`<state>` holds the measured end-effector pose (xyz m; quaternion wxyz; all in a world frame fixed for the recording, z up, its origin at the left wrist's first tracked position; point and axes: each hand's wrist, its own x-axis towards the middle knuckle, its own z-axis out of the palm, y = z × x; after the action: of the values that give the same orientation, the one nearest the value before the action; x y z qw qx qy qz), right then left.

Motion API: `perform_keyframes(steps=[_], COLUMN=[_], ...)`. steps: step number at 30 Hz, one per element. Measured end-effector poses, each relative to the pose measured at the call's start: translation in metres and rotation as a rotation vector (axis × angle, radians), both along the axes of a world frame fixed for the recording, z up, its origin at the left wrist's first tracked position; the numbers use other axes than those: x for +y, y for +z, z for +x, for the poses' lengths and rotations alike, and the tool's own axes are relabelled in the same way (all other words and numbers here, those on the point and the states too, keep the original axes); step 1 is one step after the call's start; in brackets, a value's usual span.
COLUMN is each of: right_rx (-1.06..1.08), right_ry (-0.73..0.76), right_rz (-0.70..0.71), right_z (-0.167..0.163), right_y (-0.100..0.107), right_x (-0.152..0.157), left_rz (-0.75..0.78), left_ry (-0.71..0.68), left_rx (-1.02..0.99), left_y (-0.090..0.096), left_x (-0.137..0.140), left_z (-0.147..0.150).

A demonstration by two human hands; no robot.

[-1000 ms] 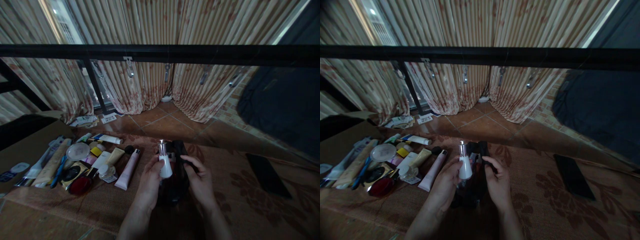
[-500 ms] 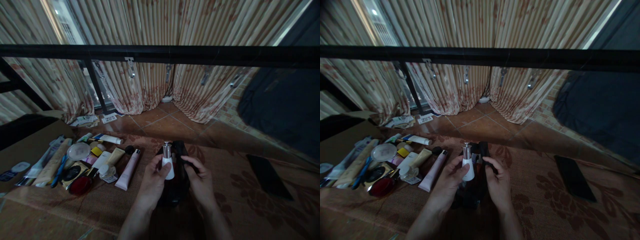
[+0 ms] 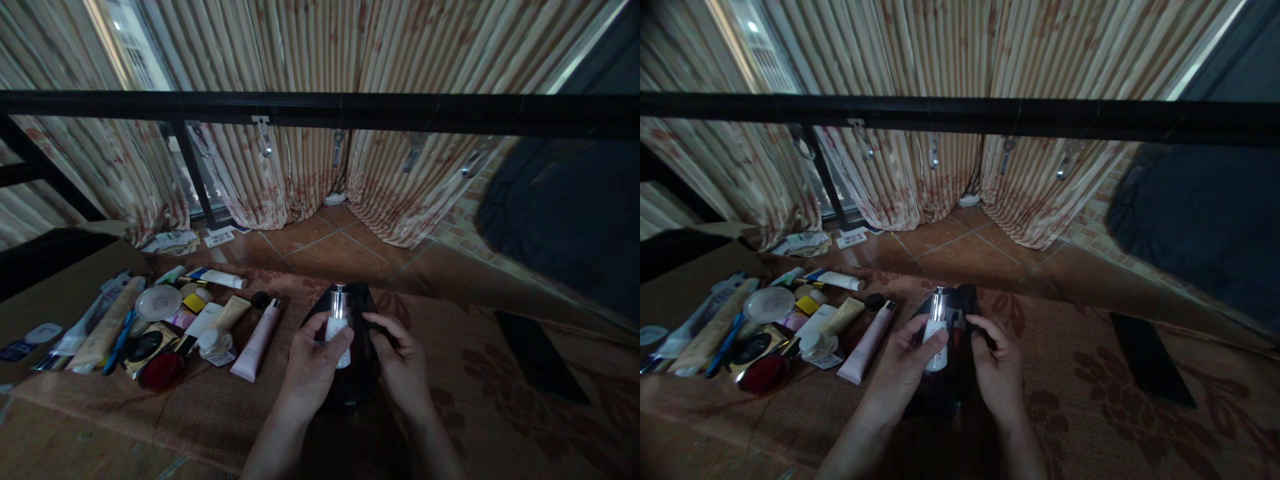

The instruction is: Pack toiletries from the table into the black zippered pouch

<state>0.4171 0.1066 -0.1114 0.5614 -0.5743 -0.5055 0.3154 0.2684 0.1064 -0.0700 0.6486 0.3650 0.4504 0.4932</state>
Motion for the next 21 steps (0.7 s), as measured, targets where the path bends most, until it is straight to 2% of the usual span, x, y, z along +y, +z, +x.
perform_keyframes(steps=[6, 14, 21], right_rx=[0.013, -0.001, -0.015], right_ry=[0.01, 0.015, 0.002], right_rz=[-0.011, -0.005, 0.005], right_z=[0.0007, 0.0009, -0.0003], right_y=[-0.0037, -0.001, -0.0001], right_x=[0.0007, 0.0009, 0.0004], left_rz=[0.011, 0.023, 0.008], left_ry=[0.0, 0.03, 0.064], left_rx=[0.024, 0.112, 0.109], left_y=[-0.0015, 0.0071, 0.0025], left_x=[0.0003, -0.0014, 0.0006], left_z=[-0.0004, -0.0012, -0.0017])
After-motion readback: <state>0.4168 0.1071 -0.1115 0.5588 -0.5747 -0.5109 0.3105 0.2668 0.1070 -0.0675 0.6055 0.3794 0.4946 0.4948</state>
